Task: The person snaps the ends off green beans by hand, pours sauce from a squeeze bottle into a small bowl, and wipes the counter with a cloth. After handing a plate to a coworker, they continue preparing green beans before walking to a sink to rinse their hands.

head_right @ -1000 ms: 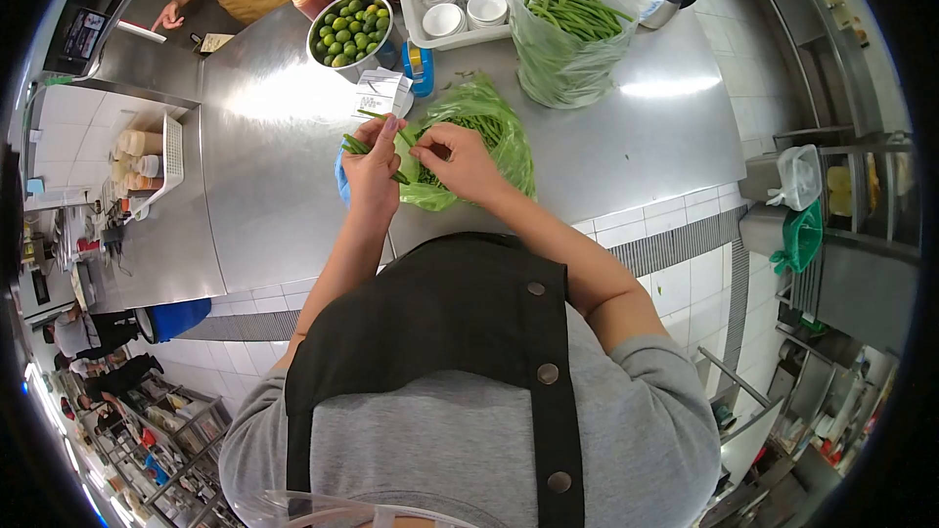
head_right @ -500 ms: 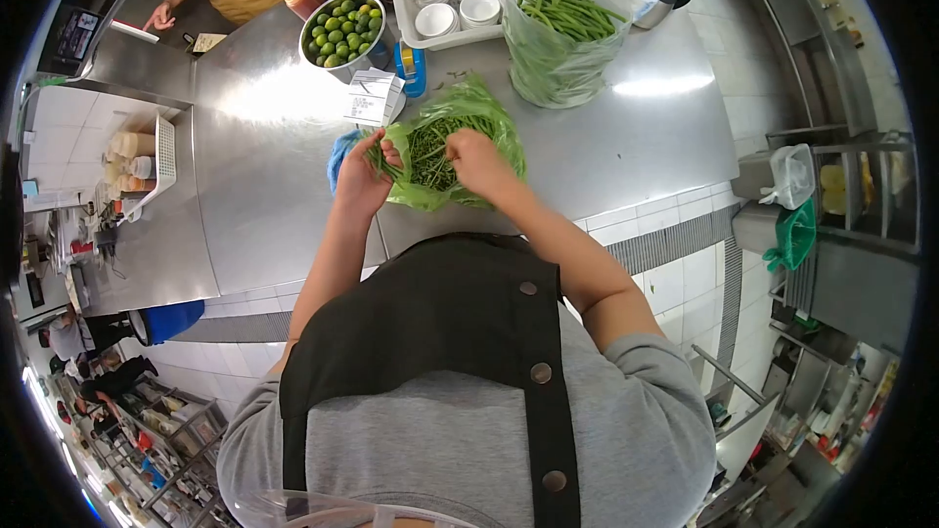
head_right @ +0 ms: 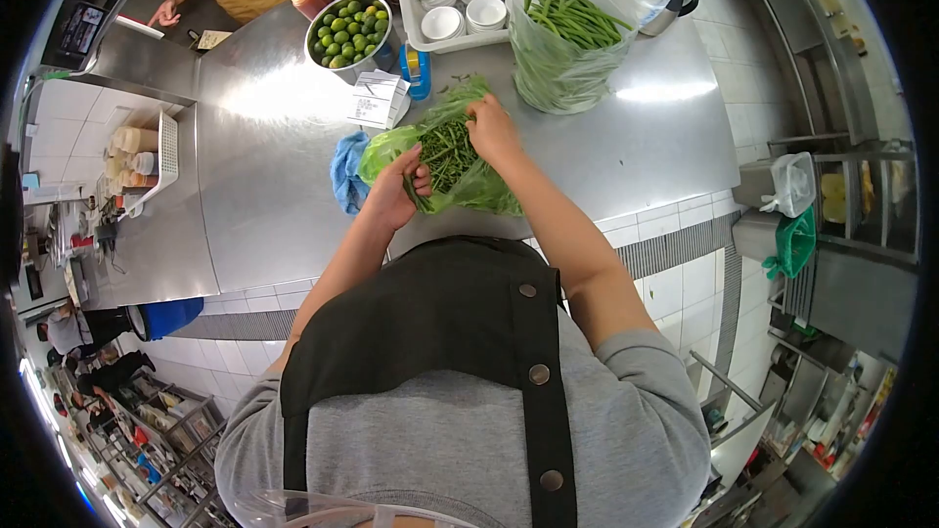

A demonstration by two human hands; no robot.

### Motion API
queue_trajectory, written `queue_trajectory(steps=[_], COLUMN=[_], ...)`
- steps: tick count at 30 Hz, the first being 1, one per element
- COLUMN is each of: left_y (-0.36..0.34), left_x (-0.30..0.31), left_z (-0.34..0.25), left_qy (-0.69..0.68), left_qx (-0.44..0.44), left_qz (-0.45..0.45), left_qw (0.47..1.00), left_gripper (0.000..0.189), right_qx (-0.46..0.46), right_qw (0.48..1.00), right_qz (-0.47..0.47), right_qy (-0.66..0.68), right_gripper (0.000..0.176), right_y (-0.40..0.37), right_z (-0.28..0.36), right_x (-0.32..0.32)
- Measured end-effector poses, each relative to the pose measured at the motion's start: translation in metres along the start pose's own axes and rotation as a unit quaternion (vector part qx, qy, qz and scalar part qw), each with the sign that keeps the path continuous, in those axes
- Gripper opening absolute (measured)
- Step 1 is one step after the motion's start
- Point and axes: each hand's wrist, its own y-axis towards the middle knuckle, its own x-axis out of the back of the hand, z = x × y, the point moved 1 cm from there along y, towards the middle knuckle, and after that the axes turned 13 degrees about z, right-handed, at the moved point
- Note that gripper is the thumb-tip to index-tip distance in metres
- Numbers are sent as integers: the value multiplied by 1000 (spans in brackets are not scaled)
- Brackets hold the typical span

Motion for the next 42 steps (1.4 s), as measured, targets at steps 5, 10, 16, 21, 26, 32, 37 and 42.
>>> queue_trajectory(steps=[5, 10, 16, 21, 26, 32, 37, 42], left_y=[-10, -8, 10, 0, 0, 3, -14, -9], left_x=[-6, -41, -41, -49, -37, -26, -39, -20], left_z=[-14, -17, -18, -27, -25, -23, -33, -42], left_qy=[70, 368, 479, 513, 584, 511, 294, 130], left_qx=[-35, -134, -194, -231, -240, -192, -82, -218], left_qz=[9, -56, -7, -45, -65, -62, -73, -44], left_qw=[997, 918, 856, 825, 773, 835, 949, 966], left_gripper=[25, 20, 16, 14, 16, 14, 16, 19], right_qx=[38, 108, 99, 79, 157, 286, 155, 78], right_qw=[991, 948, 867, 814, 933, 944, 986, 902], right_qz=[-20, -58, 20, 50, 26, -141, -53, 255], right_qy=[126, 294, 488, 573, 323, 85, -6, 339], right_gripper=[11, 17, 16, 13, 11, 8, 20, 32], right_y=[-3, -38, -51, -47, -48, -48, -34, -38], right_z=[-9, 35, 66, 61, 61, 69, 41, 27], right_x=[6, 39, 46, 41, 32, 28, 19, 3])
